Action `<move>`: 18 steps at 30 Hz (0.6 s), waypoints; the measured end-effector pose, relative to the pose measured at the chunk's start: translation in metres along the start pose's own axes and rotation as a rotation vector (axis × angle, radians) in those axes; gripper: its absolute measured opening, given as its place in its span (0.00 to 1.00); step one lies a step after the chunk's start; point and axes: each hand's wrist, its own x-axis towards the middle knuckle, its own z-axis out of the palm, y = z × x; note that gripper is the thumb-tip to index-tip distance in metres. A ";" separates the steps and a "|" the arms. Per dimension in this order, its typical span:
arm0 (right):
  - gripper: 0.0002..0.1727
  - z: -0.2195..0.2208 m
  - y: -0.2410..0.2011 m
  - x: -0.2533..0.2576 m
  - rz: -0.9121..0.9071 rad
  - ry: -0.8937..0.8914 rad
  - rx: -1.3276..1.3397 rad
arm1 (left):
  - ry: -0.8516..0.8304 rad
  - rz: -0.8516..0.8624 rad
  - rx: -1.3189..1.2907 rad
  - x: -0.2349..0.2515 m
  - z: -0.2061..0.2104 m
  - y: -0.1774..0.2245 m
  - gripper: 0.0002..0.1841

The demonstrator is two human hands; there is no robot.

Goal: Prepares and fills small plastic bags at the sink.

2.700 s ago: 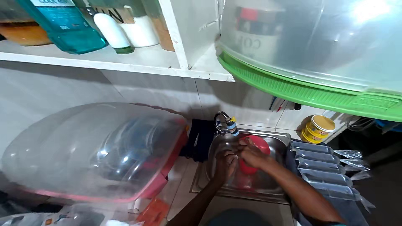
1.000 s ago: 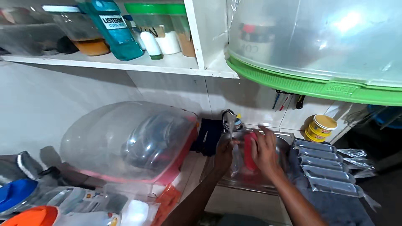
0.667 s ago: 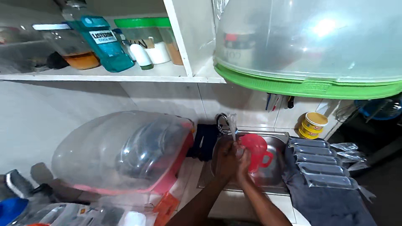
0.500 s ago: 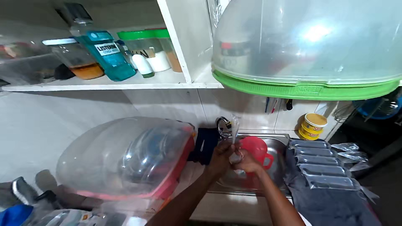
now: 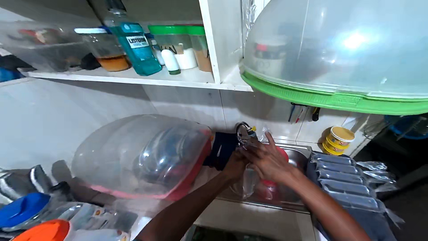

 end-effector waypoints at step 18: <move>0.07 -0.064 0.022 0.008 -0.102 0.076 -0.187 | -0.256 0.331 0.133 -0.011 -0.015 0.020 0.12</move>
